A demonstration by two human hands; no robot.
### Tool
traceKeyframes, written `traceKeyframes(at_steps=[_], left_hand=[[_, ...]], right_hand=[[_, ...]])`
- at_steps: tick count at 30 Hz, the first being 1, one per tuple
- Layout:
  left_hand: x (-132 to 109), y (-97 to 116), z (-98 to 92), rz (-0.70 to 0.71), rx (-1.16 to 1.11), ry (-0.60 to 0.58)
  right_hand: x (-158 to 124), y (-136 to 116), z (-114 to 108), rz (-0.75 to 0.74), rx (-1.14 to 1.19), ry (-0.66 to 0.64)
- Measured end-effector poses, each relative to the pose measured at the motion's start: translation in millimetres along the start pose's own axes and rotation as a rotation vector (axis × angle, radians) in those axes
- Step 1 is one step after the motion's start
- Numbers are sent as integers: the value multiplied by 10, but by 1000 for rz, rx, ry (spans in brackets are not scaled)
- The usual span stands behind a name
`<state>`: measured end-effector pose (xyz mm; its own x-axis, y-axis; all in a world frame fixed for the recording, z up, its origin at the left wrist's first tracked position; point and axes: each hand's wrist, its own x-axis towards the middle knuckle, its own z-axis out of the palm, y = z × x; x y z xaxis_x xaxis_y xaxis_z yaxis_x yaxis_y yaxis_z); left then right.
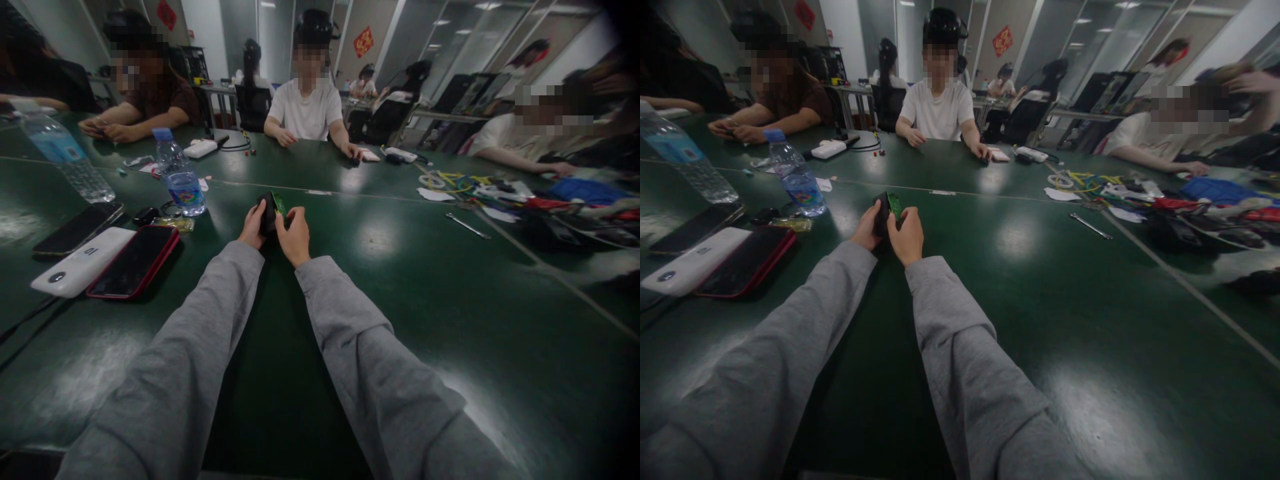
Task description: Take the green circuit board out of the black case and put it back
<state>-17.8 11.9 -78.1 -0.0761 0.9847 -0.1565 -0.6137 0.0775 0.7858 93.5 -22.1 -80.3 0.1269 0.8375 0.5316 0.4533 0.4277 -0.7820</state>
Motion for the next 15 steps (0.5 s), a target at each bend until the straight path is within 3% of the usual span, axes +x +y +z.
traceKeyframes(at_steps=[3,9,15], left_hand=[[-17,-7,20,66,13,50],[-54,18,42,-25,-16,29],[-89,68,31,-121,-49,26]], right_hand=[[-4,-8,-7,-14,-30,7],[3,-19,-7,-80,-56,49],[-21,-45,-4,-124,-78,-67]])
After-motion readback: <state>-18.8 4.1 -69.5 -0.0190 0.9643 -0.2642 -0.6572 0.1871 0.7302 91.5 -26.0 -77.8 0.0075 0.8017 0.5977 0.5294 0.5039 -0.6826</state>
